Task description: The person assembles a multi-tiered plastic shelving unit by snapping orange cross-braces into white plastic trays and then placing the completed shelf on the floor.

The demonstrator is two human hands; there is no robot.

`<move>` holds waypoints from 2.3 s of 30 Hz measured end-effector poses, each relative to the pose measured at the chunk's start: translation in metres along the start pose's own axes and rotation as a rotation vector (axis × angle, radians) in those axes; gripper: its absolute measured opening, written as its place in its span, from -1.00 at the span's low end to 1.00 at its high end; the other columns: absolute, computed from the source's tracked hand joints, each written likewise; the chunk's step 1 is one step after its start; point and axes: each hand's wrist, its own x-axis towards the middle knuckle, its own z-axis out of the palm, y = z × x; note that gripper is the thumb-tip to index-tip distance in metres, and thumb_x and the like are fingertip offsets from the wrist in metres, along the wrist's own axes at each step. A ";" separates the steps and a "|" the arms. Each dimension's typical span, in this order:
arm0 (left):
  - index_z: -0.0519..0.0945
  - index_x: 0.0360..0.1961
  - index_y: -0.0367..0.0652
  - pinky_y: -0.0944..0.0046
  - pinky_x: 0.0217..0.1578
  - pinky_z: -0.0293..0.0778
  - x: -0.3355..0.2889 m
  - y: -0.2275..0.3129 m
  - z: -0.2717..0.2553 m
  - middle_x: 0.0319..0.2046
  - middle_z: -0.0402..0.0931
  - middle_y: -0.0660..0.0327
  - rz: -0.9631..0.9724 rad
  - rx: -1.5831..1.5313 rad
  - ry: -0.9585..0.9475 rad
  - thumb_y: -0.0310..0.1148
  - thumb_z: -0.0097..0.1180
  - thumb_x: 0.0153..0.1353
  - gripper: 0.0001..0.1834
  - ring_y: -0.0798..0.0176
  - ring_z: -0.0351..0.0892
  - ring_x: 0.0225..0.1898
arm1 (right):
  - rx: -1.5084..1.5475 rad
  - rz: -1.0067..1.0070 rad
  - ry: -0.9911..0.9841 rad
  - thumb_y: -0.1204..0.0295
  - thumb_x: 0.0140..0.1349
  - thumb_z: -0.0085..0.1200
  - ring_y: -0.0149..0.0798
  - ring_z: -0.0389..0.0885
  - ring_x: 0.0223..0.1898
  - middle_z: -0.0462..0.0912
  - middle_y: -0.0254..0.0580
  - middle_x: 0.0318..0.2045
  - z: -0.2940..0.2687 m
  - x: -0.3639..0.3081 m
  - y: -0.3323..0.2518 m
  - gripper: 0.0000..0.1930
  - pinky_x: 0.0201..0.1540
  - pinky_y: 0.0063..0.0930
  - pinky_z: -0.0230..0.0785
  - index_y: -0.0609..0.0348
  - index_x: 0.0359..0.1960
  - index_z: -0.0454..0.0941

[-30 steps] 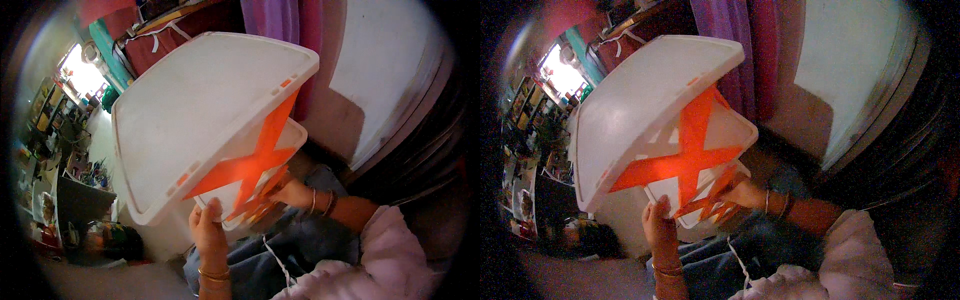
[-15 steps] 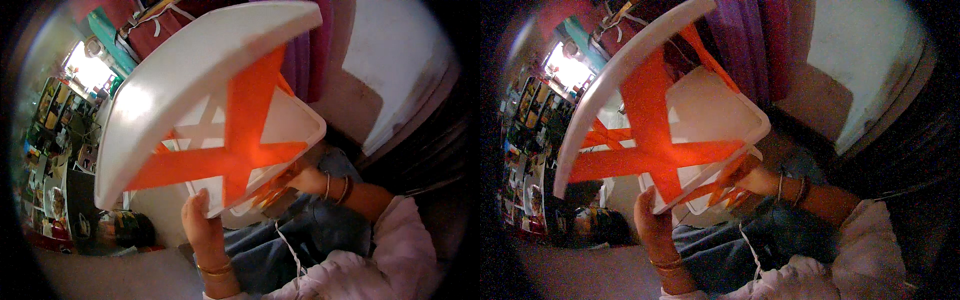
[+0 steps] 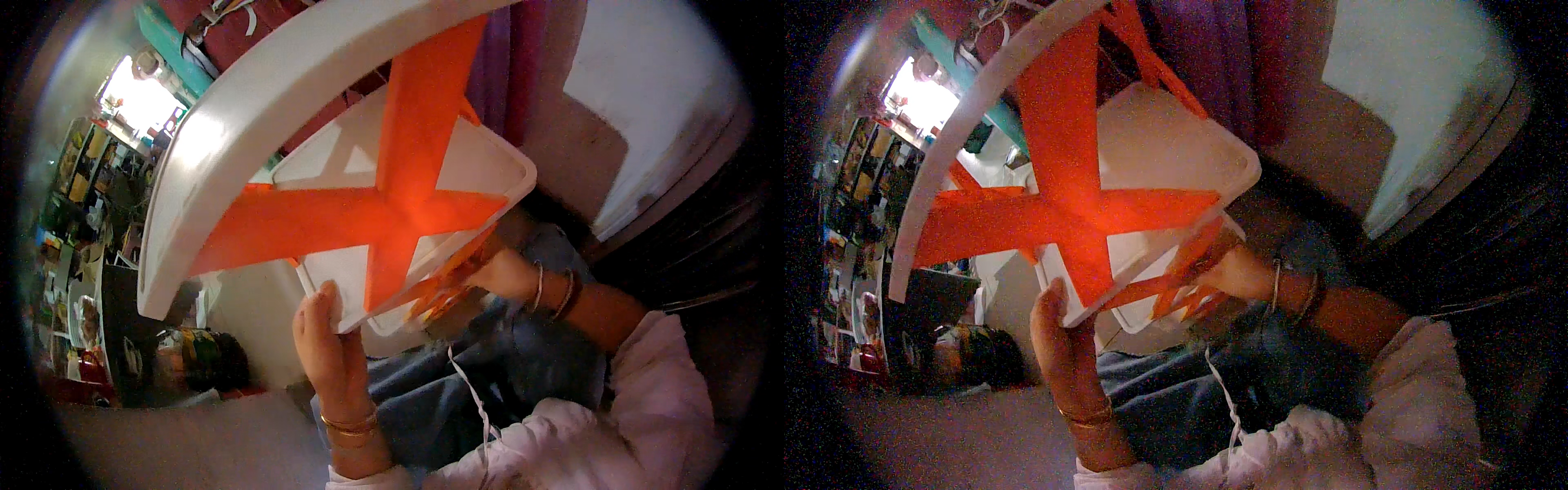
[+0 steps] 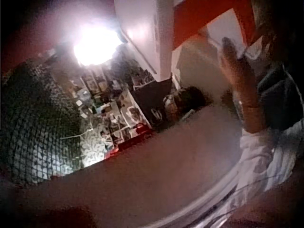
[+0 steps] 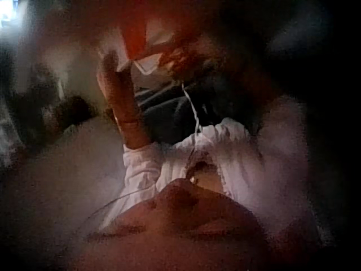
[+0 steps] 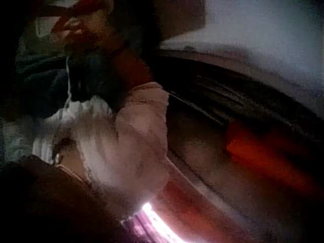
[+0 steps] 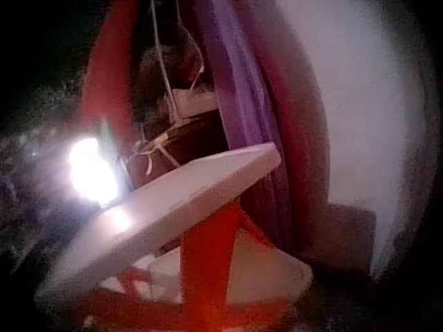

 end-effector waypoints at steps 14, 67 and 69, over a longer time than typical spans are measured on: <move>0.47 -0.28 -0.26 0.21 -0.24 0.52 0.001 -0.003 0.002 -0.30 0.50 0.21 0.032 0.034 0.040 -0.38 -0.03 0.17 -0.83 0.29 0.52 -0.24 | 0.180 0.004 0.033 0.58 -0.03 0.24 -0.36 0.58 -0.30 0.63 -0.24 -0.42 0.007 0.006 0.006 -0.89 -0.19 -0.51 0.42 0.24 -0.44 0.59; 0.34 -0.05 -0.34 0.14 -0.20 0.52 0.007 -0.004 -0.038 -0.26 0.45 0.07 0.003 0.044 -0.175 -0.38 -0.11 0.28 -0.71 0.17 0.49 -0.23 | -0.108 -0.453 -0.163 0.32 -0.05 0.16 0.07 0.58 -0.38 0.59 0.02 -0.49 0.000 0.034 0.065 -0.79 -0.28 -0.18 0.41 0.18 -0.43 0.52; 0.40 -0.10 -0.37 -0.09 -0.01 0.43 0.020 0.003 -0.043 -0.18 0.47 -0.04 -0.254 -0.341 -0.259 -0.49 -0.12 0.25 -0.77 0.08 0.49 -0.12 | -0.065 -0.452 -0.093 0.28 0.01 0.15 0.08 0.57 -0.40 0.56 0.06 -0.53 0.003 0.035 0.073 -0.74 -0.31 -0.17 0.40 0.21 -0.39 0.46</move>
